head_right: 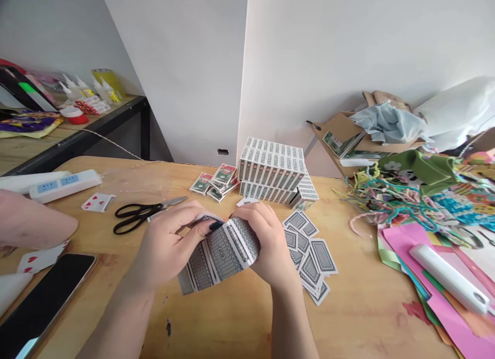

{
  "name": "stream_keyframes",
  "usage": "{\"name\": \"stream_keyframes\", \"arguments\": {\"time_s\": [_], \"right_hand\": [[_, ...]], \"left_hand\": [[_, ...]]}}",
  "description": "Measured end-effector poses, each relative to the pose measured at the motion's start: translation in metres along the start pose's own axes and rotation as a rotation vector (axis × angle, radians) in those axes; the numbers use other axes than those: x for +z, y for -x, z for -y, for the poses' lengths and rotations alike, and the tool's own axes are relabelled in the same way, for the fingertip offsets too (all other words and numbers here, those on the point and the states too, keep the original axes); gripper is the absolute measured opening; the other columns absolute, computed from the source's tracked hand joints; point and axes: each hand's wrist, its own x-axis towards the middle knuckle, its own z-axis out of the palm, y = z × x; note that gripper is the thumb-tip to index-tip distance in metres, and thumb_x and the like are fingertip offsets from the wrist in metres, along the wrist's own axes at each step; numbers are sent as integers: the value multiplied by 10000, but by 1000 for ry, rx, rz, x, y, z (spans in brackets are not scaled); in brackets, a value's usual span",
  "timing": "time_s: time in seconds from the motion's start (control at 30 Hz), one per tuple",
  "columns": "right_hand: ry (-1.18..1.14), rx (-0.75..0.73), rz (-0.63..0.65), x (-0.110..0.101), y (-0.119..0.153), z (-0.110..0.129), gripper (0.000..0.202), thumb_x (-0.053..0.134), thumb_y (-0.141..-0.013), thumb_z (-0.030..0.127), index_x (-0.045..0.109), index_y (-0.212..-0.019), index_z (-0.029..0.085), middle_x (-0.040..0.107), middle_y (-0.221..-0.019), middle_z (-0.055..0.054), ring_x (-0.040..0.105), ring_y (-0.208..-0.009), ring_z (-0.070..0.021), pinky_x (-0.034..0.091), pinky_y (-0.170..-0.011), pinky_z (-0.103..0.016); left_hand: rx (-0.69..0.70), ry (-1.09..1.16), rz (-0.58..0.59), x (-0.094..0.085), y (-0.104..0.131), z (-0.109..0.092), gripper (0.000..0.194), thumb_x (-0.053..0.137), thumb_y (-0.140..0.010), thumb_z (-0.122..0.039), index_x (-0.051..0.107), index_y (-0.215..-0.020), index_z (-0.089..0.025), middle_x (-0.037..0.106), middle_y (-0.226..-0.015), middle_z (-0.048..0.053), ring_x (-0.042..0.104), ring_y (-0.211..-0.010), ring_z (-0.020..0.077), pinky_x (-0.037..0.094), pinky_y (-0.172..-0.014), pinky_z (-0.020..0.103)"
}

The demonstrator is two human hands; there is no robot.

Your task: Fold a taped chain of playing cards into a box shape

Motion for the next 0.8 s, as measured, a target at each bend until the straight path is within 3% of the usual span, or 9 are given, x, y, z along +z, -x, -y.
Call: {"name": "stream_keyframes", "arguments": {"time_s": [0.17,0.4,0.5,0.57,0.63,0.7,0.73,0.8], "right_hand": [[19,-35,25,2,0,3,159,498,-874,137,536,-991,237,615,-887,-52,583,-844,-200,437,-747,-357],[-79,-5,43,8,-1,5,145,493,-884,167,568,-971,256,635,-875,-42,602,-837,-206,456,-747,-367],[-99,-29,9,9,-2,2,165,507,-876,154,584,-974,262,638,-881,-41,604,-870,-216,456,-805,-395],[-55,-30,-97,11,-2,-4,170,512,-869,155,601,-959,268,634,-908,-48,591,-925,-231,436,-871,-428],[40,40,-313,15,-1,-11,137,542,-840,186,596,-938,265,610,-953,-60,558,-977,-246,420,-888,-444],[111,227,-506,20,1,-18,149,586,-776,222,547,-918,248,576,-955,-62,542,-927,-237,438,-816,-410],[101,347,-503,23,1,-21,166,596,-746,224,521,-893,239,575,-910,-52,546,-838,-216,447,-752,-375],[13,564,-346,25,1,-23,181,607,-696,225,497,-840,226,592,-814,-29,537,-696,-182,437,-645,-315]], "left_hand": [[-194,182,60,-4,-1,3,268,583,-818,-267,547,-563,-192,464,-586,-11,435,-580,126,348,-512,252],[-489,777,289,2,-8,21,297,732,-669,-415,585,-569,-177,478,-565,-13,420,-541,111,350,-508,252],[-525,906,332,8,-10,21,346,767,-622,-449,574,-570,-166,463,-558,-20,400,-519,94,329,-487,236],[-494,897,307,10,-11,19,362,756,-631,-476,581,-587,-162,470,-563,-17,405,-528,95,337,-495,234],[-446,836,261,11,-11,16,360,726,-668,-490,591,-609,-162,495,-585,-10,426,-549,103,360,-518,239],[-397,742,177,11,-11,17,330,694,-716,-466,591,-626,-166,509,-601,-13,436,-563,106,371,-537,242],[-378,680,129,11,-11,18,306,683,-736,-442,591,-635,-168,508,-604,-17,435,-567,106,369,-541,240],[-355,548,54,12,-10,23,261,655,-773,-402,595,-662,-173,510,-613,-21,440,-579,108,362,-546,237]]}}
